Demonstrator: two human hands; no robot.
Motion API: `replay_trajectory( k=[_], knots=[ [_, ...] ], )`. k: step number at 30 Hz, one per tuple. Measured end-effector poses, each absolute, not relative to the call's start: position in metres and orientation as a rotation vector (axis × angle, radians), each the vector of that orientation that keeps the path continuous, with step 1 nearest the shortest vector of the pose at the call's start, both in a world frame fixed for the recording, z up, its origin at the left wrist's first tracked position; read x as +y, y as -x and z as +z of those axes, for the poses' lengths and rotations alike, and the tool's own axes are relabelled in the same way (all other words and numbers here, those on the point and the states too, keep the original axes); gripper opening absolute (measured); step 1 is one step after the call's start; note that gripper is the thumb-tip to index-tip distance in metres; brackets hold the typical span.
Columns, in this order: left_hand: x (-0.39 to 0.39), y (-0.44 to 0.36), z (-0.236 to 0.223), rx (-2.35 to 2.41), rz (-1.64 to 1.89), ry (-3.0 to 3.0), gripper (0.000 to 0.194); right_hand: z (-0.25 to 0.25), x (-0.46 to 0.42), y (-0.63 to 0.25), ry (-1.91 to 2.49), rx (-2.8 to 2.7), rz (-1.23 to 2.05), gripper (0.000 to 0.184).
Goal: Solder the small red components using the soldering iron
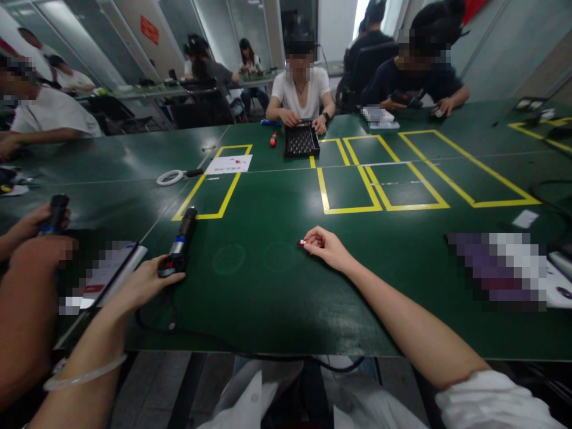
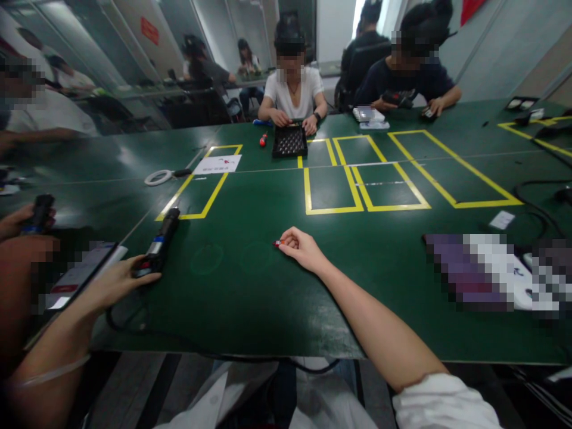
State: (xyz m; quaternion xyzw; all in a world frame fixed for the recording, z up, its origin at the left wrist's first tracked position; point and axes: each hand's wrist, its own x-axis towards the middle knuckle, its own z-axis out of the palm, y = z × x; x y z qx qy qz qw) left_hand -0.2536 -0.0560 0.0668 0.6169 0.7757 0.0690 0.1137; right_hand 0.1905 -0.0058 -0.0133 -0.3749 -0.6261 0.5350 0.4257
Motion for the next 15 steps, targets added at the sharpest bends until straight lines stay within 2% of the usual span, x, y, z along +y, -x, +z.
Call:
replay_trajectory(
  k=[4,9,15],
  knots=[
    [-0.041,0.208,0.059,2.06,0.088,-1.93,0.066,-0.014,-0.005,-0.191,0.917,-1.571,1.343,0.028],
    [-0.024,0.128,0.049,2.023,0.083,-2.062,0.071,-0.014,-0.005,-0.192,0.942,-1.593,1.265,0.028],
    [-0.011,0.033,0.048,1.851,0.126,-2.153,0.065,-0.015,-0.005,-0.194,1.021,-1.558,1.201,0.026]
  ],
)
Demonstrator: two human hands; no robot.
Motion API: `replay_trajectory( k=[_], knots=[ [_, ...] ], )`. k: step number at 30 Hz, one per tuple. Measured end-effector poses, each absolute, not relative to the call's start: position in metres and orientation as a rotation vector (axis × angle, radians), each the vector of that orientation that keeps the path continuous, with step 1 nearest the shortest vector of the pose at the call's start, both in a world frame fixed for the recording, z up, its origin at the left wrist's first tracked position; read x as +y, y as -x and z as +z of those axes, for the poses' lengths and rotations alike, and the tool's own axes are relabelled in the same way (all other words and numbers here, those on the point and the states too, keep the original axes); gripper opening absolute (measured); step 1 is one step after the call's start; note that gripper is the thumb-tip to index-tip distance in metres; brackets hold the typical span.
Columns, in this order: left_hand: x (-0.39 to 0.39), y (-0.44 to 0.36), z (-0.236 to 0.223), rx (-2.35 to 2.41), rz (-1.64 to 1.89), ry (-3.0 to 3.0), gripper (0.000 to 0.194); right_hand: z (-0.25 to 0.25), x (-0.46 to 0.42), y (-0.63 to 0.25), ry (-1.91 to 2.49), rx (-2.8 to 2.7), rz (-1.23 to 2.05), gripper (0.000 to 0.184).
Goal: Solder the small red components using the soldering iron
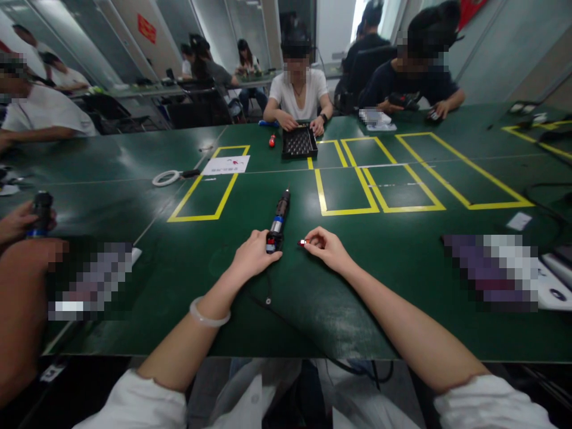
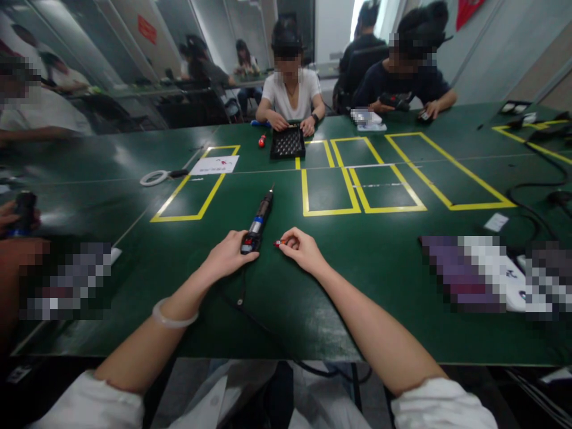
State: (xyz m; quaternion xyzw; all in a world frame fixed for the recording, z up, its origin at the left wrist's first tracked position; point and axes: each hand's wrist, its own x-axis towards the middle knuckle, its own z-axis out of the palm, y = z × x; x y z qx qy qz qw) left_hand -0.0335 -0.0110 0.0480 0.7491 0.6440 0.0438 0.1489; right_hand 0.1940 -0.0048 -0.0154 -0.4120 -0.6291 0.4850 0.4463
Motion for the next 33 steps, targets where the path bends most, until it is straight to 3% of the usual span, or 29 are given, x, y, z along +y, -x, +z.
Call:
replay_trajectory(
  k=[7,24,33],
  knots=[
    [-0.013,-0.017,0.043,1.719,0.242,-2.194,0.058,-0.012,-0.006,-0.196,1.085,-1.56,1.026,0.016],
    [-0.019,-0.02,0.038,1.731,0.284,-2.204,0.055,-0.016,-0.004,-0.195,1.104,-1.756,0.857,0.009],
    [-0.018,-0.019,0.027,1.658,0.374,-2.251,0.067,-0.016,-0.003,-0.198,1.059,-1.806,0.769,0.004]
  ],
)
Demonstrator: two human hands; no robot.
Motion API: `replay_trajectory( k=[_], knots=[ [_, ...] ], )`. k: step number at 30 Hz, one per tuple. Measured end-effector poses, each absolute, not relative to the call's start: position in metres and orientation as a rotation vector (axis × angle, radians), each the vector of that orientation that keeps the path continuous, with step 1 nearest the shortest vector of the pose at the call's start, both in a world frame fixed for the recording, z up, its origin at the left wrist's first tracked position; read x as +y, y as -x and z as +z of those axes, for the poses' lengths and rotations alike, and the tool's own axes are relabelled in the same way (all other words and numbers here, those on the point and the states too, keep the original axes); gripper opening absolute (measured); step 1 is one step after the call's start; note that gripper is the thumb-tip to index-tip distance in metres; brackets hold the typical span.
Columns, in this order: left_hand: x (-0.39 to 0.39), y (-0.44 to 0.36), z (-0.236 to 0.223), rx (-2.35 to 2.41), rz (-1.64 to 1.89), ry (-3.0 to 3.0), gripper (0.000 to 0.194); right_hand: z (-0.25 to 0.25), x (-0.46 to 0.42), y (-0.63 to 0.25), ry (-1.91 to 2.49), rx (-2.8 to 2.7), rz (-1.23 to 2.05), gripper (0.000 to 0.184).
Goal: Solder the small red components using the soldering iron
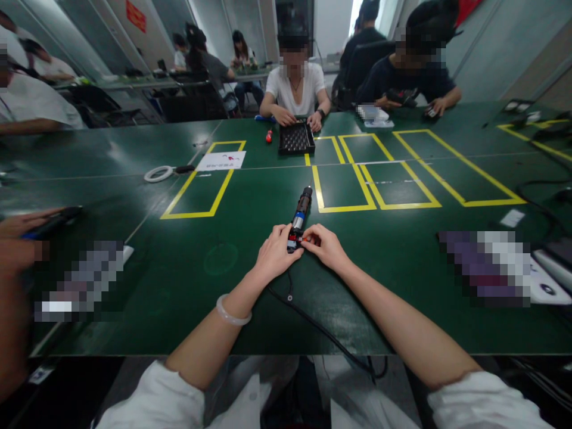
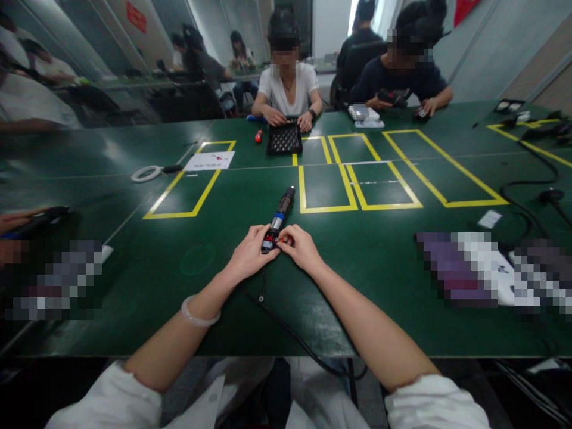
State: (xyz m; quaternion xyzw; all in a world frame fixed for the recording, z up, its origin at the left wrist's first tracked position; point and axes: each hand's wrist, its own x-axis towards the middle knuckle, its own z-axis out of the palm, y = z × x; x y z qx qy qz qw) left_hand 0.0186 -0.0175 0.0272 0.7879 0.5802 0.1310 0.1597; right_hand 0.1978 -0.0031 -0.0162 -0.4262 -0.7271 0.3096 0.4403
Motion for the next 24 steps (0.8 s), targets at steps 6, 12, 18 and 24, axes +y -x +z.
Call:
replay_trajectory(
  k=[6,12,18,24],
  knots=[
    [-0.019,-0.02,0.026,1.693,0.339,-2.303,0.072,-0.013,-0.008,-0.196,1.082,-1.791,0.772,0.006],
    [-0.019,-0.028,0.025,1.819,0.327,-2.363,0.071,-0.009,-0.01,-0.195,1.139,-1.688,0.864,0.008],
    [-0.018,-0.033,0.029,1.882,0.279,-2.397,0.062,-0.009,-0.01,-0.196,1.138,-1.68,0.897,0.007],
    [-0.016,-0.028,0.031,1.878,0.215,-2.437,0.065,-0.012,-0.009,-0.197,1.088,-1.764,0.826,0.007]
  ],
)
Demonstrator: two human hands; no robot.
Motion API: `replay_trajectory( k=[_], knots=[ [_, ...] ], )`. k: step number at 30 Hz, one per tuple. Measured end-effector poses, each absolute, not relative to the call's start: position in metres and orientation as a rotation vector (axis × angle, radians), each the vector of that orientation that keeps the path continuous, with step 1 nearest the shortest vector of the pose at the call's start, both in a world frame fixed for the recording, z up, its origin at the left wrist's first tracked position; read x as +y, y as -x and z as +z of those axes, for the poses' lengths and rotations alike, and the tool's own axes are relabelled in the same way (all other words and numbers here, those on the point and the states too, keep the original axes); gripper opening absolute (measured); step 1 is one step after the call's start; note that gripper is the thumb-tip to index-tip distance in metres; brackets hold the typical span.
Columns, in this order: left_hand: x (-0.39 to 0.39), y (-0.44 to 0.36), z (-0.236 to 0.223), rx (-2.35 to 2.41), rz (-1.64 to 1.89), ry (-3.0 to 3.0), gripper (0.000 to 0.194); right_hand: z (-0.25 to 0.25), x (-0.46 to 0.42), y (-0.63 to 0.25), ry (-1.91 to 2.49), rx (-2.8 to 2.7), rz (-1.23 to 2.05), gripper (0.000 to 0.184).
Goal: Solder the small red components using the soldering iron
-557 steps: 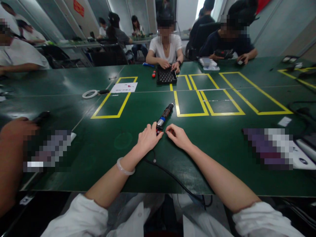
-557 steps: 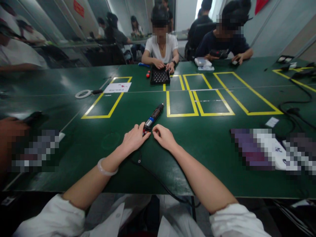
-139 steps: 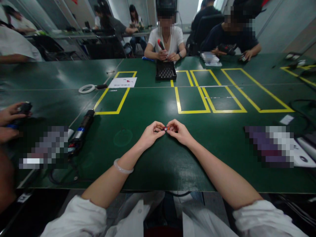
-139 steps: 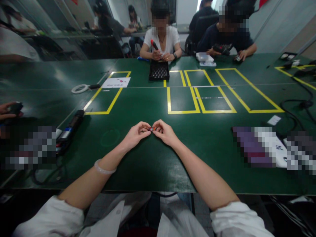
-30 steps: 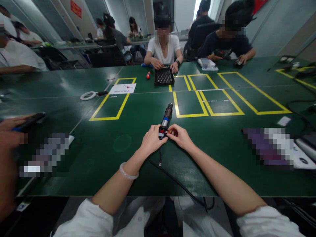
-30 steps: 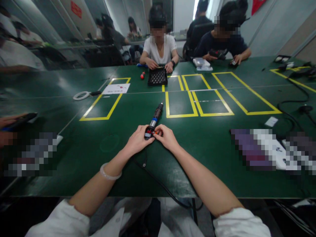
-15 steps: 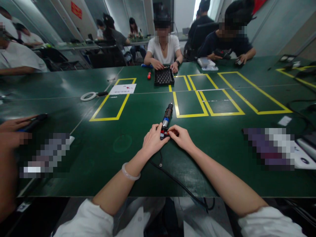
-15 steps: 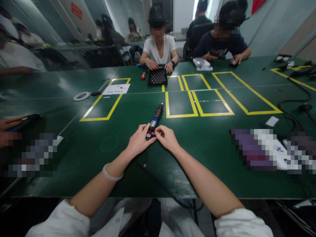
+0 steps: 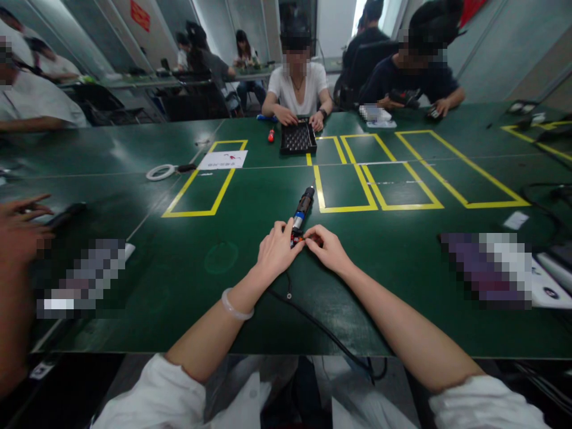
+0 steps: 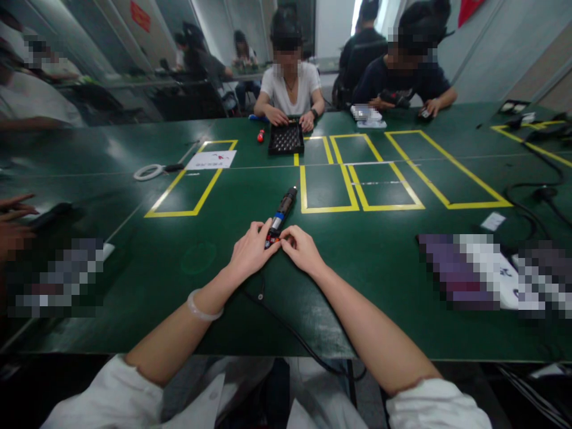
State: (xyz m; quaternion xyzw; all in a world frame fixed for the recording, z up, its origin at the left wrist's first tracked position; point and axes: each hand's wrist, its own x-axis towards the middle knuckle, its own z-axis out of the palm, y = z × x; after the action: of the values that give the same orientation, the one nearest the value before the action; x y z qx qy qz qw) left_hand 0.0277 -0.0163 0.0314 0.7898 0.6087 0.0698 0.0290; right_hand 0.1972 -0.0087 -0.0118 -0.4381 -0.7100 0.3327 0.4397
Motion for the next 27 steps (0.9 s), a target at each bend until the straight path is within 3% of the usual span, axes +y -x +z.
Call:
replay_trajectory(
  k=[11,27],
  knots=[
    [-0.028,0.04,0.041,1.995,0.05,-2.425,0.064,-0.011,-0.01,-0.202,1.045,-1.849,0.824,0.006],
    [-0.063,0.251,0.038,2.426,-0.179,-1.984,0.069,-0.007,-0.013,-0.201,1.043,-1.913,0.809,0.008]
  ],
)
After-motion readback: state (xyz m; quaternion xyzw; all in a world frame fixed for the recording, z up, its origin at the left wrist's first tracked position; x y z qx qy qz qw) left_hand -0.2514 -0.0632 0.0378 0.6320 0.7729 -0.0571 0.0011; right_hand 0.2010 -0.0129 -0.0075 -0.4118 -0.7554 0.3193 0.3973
